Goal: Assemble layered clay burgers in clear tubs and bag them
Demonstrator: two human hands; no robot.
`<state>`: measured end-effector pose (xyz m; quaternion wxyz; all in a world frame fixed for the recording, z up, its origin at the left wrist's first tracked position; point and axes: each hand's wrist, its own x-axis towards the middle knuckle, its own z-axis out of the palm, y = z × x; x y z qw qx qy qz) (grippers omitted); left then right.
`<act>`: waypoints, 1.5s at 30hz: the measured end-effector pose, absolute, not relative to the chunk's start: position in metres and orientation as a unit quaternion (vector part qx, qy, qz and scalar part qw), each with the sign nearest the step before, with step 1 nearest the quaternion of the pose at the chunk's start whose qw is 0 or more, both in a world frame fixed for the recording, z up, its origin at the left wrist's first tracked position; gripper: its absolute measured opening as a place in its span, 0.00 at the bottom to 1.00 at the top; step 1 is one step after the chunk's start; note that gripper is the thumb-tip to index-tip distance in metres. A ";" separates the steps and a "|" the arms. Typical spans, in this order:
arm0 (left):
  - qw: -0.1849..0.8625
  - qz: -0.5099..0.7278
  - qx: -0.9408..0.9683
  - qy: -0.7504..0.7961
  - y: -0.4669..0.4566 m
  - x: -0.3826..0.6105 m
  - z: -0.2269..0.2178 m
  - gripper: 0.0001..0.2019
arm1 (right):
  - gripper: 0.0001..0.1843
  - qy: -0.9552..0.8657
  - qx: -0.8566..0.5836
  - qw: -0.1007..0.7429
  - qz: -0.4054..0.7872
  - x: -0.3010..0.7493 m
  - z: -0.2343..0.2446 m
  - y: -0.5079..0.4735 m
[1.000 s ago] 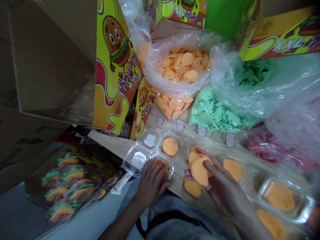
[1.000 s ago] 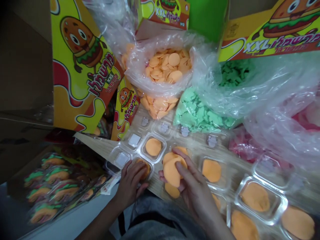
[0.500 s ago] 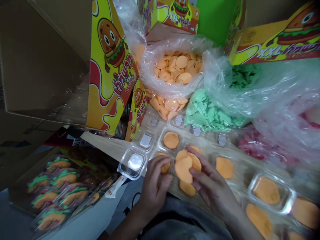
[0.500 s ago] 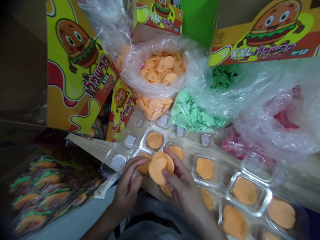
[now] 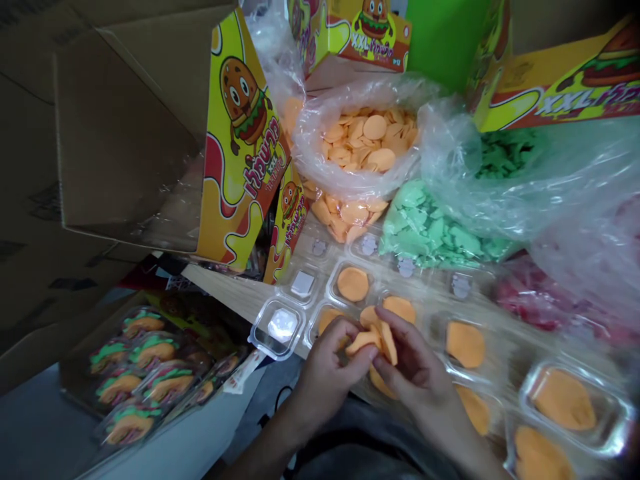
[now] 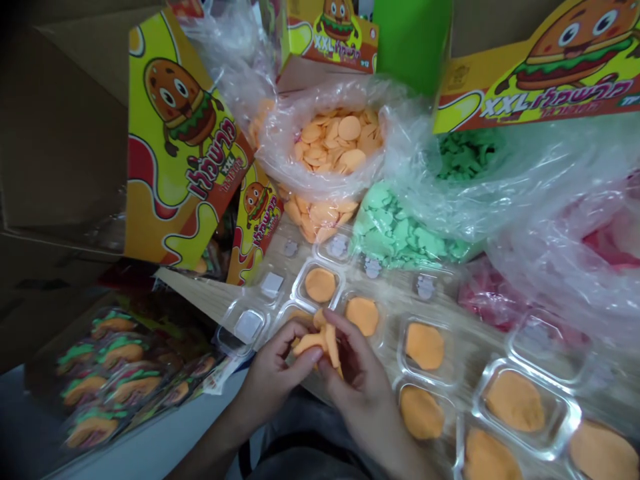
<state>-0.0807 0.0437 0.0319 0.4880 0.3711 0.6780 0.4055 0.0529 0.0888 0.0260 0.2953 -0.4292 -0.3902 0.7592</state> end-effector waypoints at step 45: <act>-0.013 0.025 0.619 0.785 0.064 -0.147 -0.019 0.25 | 0.22 -0.153 -0.461 0.345 0.803 0.066 0.029 0.112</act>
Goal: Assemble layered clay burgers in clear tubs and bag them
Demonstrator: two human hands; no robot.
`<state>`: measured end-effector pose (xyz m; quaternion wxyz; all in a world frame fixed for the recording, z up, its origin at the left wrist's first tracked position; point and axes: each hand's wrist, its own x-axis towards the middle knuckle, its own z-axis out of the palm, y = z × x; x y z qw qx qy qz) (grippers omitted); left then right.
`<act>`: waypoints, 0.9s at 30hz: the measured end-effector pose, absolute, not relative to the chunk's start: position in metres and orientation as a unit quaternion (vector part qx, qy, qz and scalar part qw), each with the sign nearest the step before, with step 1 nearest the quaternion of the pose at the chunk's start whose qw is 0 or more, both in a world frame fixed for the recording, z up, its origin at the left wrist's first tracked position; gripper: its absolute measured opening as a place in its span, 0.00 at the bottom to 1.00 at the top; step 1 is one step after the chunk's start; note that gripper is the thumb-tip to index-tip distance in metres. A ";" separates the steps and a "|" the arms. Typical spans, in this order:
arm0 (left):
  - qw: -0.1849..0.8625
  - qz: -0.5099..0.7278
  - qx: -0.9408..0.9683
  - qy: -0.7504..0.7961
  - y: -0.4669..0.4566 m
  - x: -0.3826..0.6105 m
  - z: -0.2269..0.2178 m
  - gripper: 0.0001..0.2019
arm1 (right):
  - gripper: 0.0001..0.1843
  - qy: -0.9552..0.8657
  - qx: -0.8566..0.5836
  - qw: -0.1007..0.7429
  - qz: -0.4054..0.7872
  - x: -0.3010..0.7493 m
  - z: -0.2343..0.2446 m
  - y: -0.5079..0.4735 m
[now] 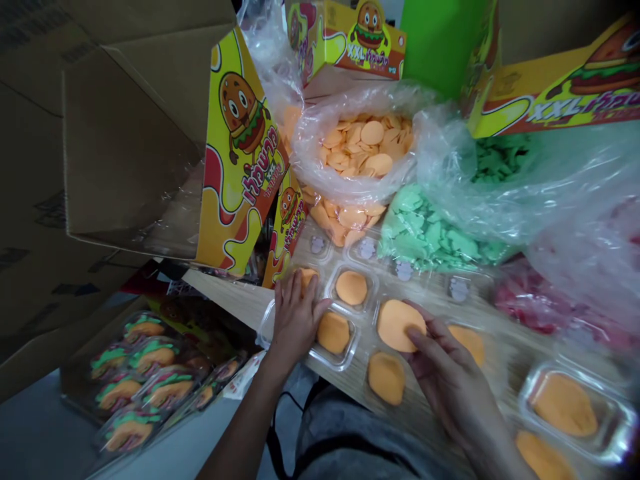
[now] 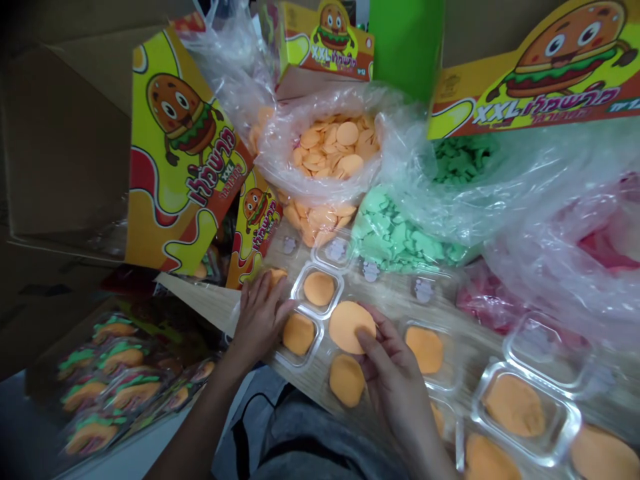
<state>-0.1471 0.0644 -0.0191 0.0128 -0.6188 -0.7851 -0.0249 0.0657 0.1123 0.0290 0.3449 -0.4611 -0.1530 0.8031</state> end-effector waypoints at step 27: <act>0.020 -0.223 -0.603 -0.766 -0.043 -0.154 -0.039 0.14 | 0.21 -0.430 -0.494 0.174 0.735 0.088 0.023 0.110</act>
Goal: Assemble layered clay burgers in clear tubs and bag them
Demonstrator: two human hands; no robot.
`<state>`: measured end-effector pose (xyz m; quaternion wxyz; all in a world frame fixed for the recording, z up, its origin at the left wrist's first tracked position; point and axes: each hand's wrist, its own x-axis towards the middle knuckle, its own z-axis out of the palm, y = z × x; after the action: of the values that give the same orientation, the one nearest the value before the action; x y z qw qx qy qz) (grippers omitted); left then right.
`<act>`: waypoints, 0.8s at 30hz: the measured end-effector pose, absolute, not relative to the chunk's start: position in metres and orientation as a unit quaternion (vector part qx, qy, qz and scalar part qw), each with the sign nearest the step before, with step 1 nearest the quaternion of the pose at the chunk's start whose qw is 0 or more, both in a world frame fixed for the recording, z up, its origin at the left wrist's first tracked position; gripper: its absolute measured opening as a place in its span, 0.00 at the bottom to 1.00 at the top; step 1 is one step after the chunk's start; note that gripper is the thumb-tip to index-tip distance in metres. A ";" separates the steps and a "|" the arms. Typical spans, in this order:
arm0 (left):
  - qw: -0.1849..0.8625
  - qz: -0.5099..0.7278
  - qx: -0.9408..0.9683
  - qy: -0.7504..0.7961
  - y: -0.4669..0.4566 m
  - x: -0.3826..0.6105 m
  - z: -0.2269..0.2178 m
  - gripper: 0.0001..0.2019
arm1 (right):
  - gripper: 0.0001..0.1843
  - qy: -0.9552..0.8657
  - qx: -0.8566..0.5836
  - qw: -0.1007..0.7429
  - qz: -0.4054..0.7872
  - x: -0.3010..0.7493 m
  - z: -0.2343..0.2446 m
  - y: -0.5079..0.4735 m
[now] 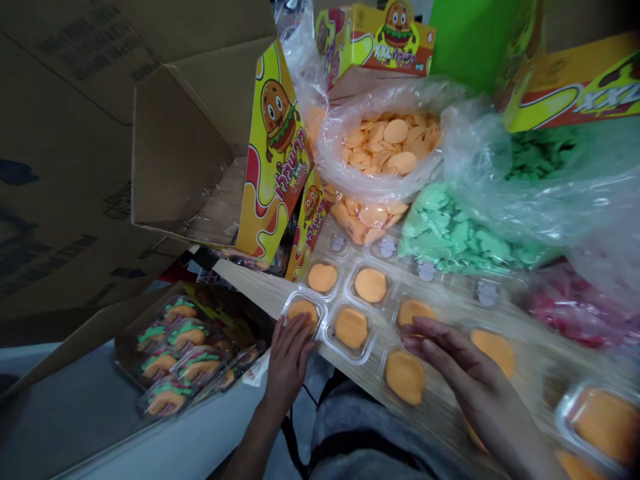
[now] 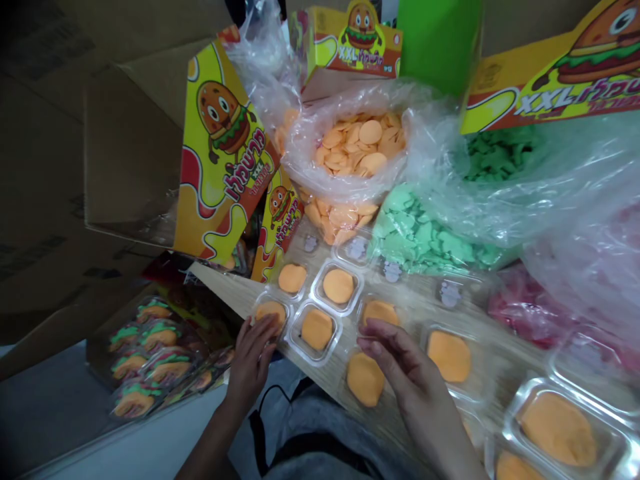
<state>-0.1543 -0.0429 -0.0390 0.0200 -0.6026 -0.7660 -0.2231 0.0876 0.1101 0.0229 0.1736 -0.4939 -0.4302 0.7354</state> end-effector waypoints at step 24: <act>-0.190 -0.403 -0.784 -0.431 0.186 0.028 0.077 0.09 | 0.10 -0.641 -0.609 0.443 0.149 0.270 0.091 0.281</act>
<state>0.0281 0.1859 0.0774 -0.1896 -0.7844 -0.4313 -0.4035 0.2702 0.2806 0.0909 0.4427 -0.6092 -0.6410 0.1487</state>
